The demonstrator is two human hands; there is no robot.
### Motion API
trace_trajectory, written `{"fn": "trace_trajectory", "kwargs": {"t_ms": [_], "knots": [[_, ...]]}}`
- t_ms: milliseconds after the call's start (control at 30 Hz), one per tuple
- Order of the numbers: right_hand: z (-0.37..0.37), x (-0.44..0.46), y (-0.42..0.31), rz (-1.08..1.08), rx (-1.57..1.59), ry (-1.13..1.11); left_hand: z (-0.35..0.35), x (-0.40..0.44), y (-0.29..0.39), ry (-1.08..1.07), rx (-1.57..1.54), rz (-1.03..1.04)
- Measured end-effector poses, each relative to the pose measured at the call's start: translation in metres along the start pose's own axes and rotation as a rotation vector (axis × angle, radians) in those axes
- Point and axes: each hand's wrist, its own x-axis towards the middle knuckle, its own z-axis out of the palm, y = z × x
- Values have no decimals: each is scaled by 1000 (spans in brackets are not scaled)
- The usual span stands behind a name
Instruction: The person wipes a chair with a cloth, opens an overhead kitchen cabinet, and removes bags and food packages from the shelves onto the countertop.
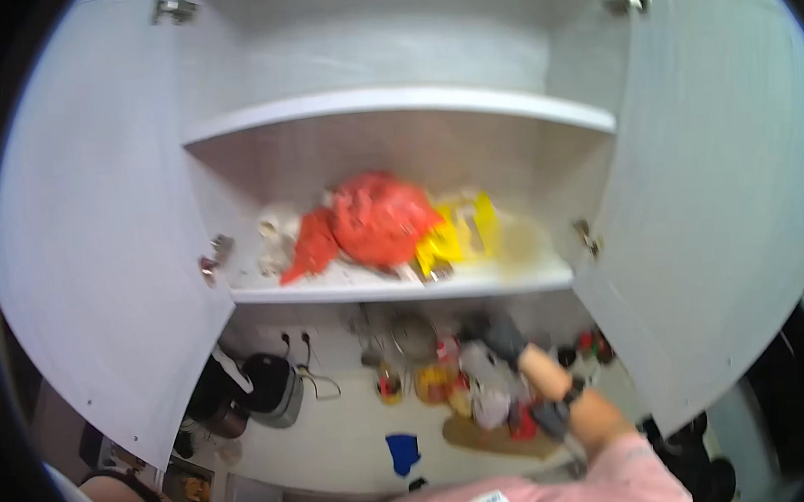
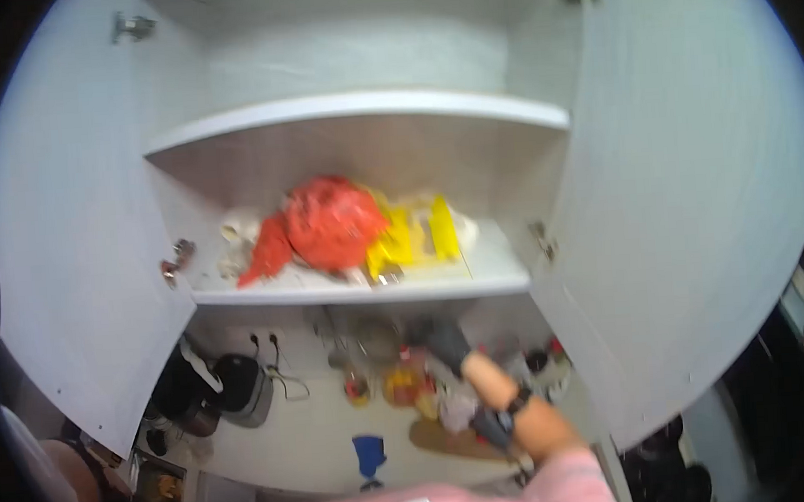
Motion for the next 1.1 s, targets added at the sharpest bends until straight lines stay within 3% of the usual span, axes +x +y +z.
{"fn": "trace_trajectory", "kwargs": {"t_ms": [133,167,200,233,267,333,367,433,533,567,667,767,800,867,900,1033,1100], "knots": [[-50,63,-11,-533,-543,533,9,0,-4,-8,-26,-15],[-57,68,-27,-532,-726,694,10,0,-5,-5,-24,-21],[-75,91,-12,-661,-865,766,12,-1,-7,-7,-25,-23],[-90,105,2,-550,-942,819,14,-1,-8,-12,-31,-30],[-105,119,16,-471,-907,797,16,-1,-9,-20,-37,-35],[-113,136,12,58,-682,721,21,-1,-12,-32,-58,-53],[-118,141,7,62,-671,724,27,1,-14,-38,-71,-62],[-121,139,-18,340,-804,362,41,2,-19,-80,-108,-101],[-107,137,-33,206,-851,415,74,-5,-32,-272,-195,-211],[-103,140,-39,265,-771,519,85,-9,-37,-347,-225,-263],[-102,136,-47,-171,-656,822,119,-35,-56,-508,-270,-388],[-114,150,-51,-282,-372,888,156,-67,-75,-640,-294,-456],[-113,147,-60,-281,-370,890,168,-74,-77,-714,-302,-484],[-106,132,-93,-191,81,743,199,-95,-81,-795,-316,-466],[-111,131,-99,-192,50,710,210,-93,-75,-928,-321,-546],[-109,136,-114,-280,374,643,294,-120,-66,-806,-343,-315],[-101,131,-133,-317,326,690,315,-105,-40,-879,-319,-377]]}}
